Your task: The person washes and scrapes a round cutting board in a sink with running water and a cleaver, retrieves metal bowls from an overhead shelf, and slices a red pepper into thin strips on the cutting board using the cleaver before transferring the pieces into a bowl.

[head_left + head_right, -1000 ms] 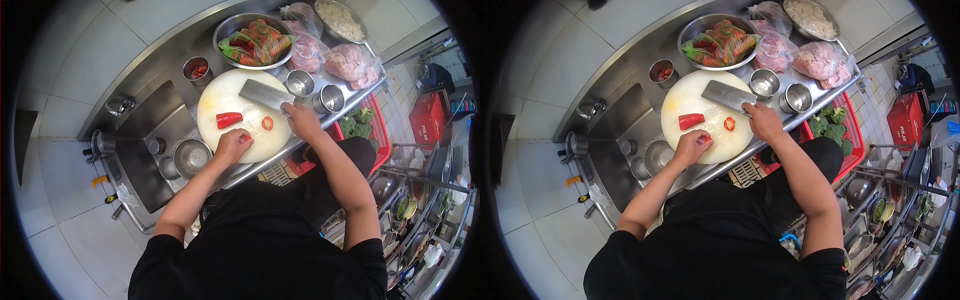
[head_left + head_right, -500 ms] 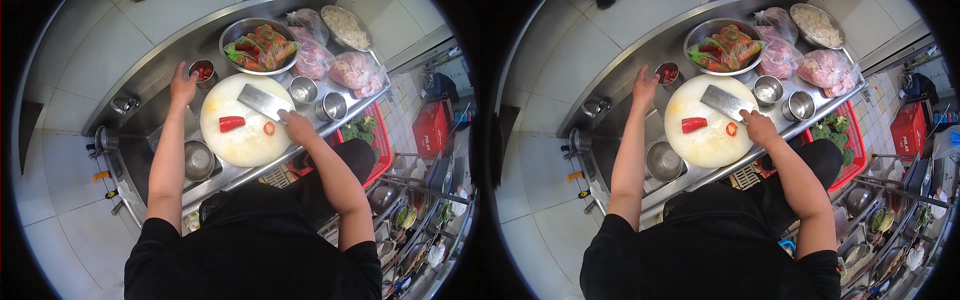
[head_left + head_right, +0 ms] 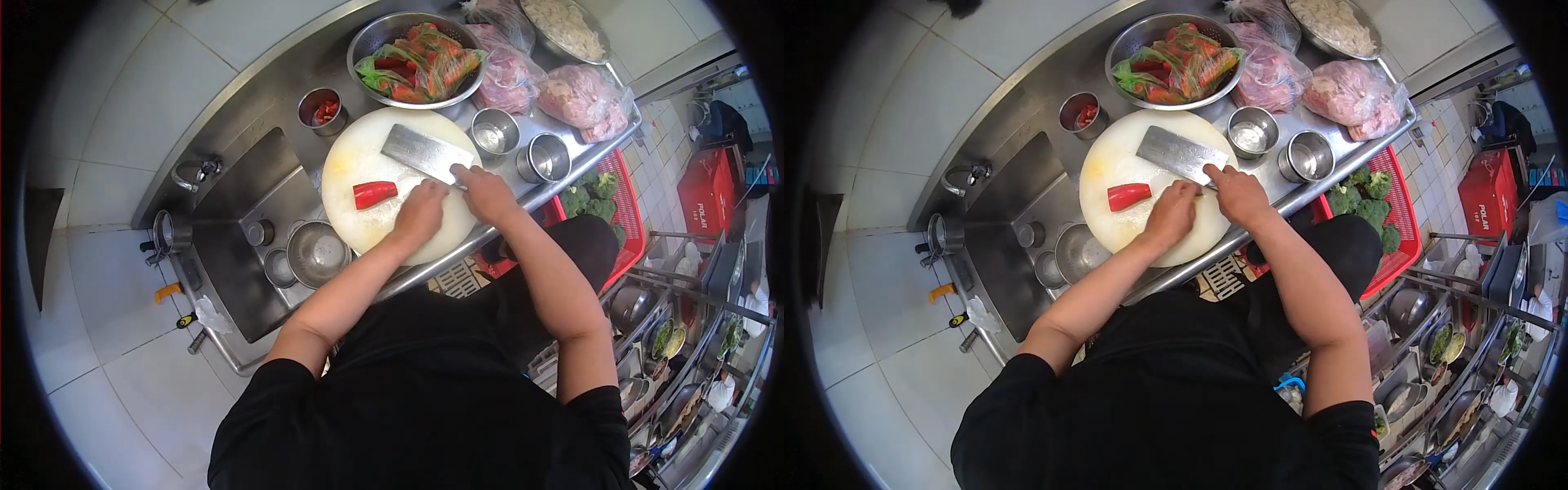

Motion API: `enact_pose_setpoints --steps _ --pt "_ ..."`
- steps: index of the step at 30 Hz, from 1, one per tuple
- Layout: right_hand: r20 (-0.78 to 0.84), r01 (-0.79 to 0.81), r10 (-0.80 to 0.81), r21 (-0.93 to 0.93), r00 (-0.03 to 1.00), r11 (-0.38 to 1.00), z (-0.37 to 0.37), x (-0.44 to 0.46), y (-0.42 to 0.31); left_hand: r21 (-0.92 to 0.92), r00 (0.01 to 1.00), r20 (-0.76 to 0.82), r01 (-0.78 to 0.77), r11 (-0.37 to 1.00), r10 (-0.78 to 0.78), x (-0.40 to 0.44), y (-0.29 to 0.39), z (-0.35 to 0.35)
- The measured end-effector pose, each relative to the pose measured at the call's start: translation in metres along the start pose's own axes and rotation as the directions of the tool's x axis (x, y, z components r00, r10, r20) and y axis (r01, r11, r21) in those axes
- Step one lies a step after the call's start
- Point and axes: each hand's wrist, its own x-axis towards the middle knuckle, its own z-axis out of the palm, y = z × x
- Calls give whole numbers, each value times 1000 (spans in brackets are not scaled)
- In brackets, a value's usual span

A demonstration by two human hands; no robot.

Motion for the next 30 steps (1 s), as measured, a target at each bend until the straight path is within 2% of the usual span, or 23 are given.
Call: enact_pose_setpoints --steps 2,3,4,5,6,7,8,9,10,11,12,14,16,18,19,20,21,25,27,30 --pt "-8 3 -3 -2 1000 1000 -1 -3 -1 -112 986 7 165 980 -165 3 -11 -10" --pt "-4 5 -5 13 1000 1000 -5 -4 -2 -261 971 8 234 936 -241 1 -9 -19" --pt "2 6 -6 28 1000 1000 -8 -6 -4 -270 920 138 391 880 -367 3 -4 -35" --pt "6 -4 3 30 1000 1000 -9 -6 -4 -457 914 171 405 792 -368 -1 -14 -38" --pt "-76 59 -58 18 995 998 -11 -4 -3 -624 909 202 406 668 -364 -5 -24 -39" --pt "-156 123 -122 -1 980 992 -14 -3 -4 -627 909 208 408 664 -362 -9 -27 -45" --pt "-152 120 -119 -2 981 993 -23 -3 -14 -741 908 231 397 542 -349 -12 -25 -56" --pt "-113 96 -64 305 992 948 -33 -2 -24 -833 909 250 377 406 -333 -14 -22 -64" --pt "-59 54 -24 583 998 811 -38 0 -32 -834 909 248 376 404 -334 -14 -16 -73" --pt "-59 55 -26 582 998 811 -37 1 -33 -851 916 242 358 385 -319 -14 -8 -83" --pt "41 19 -70 720 997 694 -34 3 -34 -867 924 234 339 365 -302 -15 -5 -88" --pt "205 -109 -200 907 958 407 -30 3 -35 -878 939 207 303 372 -276 -16 -4 -88" --pt "182 -96 -209 925 961 368 -28 3 -37 -889 952 178 264 373 -249 -16 -2 -87" --pt "210 -140 -185 932 960 334 -31 4 -38 -816 960 110 235 528 -258 -16 1 -86" --pt "212 -140 -185 931 960 338 -31 3 -37 -818 960 108 233 526 -258 -15 7 -89" --pt "190 -125 -171 936 967 329 -29 3 -37 -584 972 -77 138 800 -224 -16 16 -93" --pt "167 -109 -159 941 973 321 -28 4 -37 -257 963 -237 62 964 -125 -16 23 -97" --pt "122 -74 -134 946 983 317 -25 4 -38 -303 966 -185 119 946 -181 -18 32 -96" --pt "142 -112 -109 965 984 238 -29 2 -40 -249 951 -299 0 969 -77 -18 25 -88" --pt "190 -162 -108 961 976 222 -35 1 -38 -280 943 -324 -15 960 -80 -18 29 -87"
